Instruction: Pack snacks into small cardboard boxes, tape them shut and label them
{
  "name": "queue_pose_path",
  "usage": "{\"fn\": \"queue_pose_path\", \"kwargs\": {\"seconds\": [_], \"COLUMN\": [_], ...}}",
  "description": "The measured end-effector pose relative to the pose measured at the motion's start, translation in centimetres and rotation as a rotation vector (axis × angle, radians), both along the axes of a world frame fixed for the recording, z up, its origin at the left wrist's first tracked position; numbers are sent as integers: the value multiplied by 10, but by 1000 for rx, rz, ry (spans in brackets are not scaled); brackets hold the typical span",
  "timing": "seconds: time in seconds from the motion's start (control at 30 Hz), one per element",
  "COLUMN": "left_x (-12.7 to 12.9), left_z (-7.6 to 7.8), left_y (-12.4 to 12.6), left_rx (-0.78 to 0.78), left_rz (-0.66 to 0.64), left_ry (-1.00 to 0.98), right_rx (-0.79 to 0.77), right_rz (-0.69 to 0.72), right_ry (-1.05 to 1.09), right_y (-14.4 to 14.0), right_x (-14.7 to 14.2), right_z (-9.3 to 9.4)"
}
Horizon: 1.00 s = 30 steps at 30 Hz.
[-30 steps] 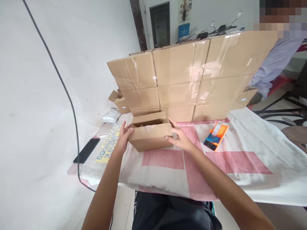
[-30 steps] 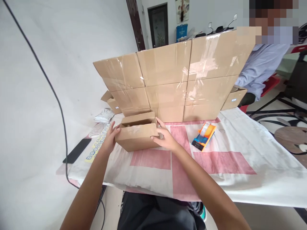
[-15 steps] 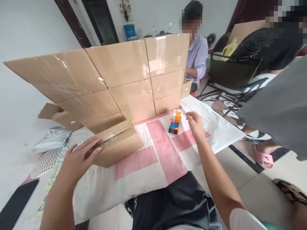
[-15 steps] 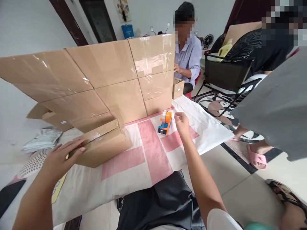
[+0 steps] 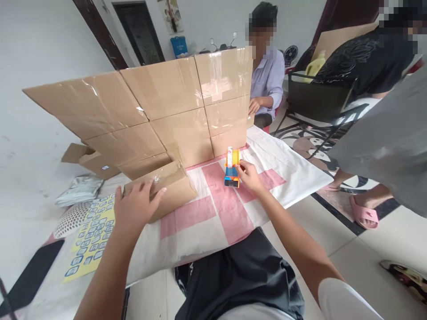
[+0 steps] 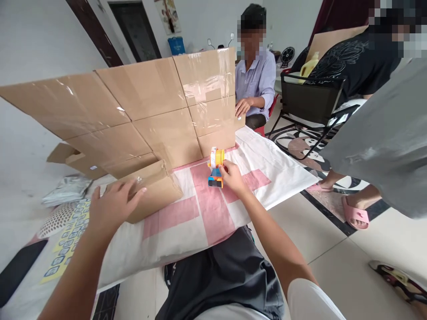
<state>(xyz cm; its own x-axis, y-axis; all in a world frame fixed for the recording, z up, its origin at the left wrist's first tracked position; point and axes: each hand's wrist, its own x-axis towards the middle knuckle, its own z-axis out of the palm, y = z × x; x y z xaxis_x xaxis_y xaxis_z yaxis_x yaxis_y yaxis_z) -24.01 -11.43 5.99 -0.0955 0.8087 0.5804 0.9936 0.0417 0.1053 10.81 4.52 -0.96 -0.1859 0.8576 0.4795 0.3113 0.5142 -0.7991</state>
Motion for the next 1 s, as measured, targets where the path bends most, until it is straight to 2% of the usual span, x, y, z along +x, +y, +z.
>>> {"fn": "queue_pose_path", "kwargs": {"seconds": [0.07, 0.13, 0.23, 0.3, 0.37, 0.47, 0.6, 0.67, 0.8, 1.0], "left_x": [33, 77, 137, 160, 169, 169, 169, 172, 180, 198], "left_z": [-5, -17, -40, -51, -55, -55, -53, -54, -65, -82], "left_y": [-3, -4, 4, 12, 19, 20, 6, -3, -14, -11], "left_rx": [123, 155, -96, -207, -204, -125, 50, 20, -209, -106], "left_rz": [9, -83, -351, -444, -455, -414, -341, -343, -371, -357], "left_ry": [-44, -277, -824, -995, -1027, -1075, -1057, -1119, -1414, -1582], "right_rx": [64, 142, 292, 372, 420, 426, 396, 362, 211, -142], "right_rz": [52, 111, 204, 229, 200, 93, 5, -1, -48, -87], "right_ry": [4, 11, -8, -55, -101, -131, -179, -183, -75, 241], "right_y": [-18, -37, -60, -69, -71, -66, -59, -57, -53, -51], "right_x": [-7, -14, -23, -26, -26, -25, -28, -31, -37, -44], "right_z": [9, 16, 20, 20, 18, 14, 14, 16, 21, 11]}}
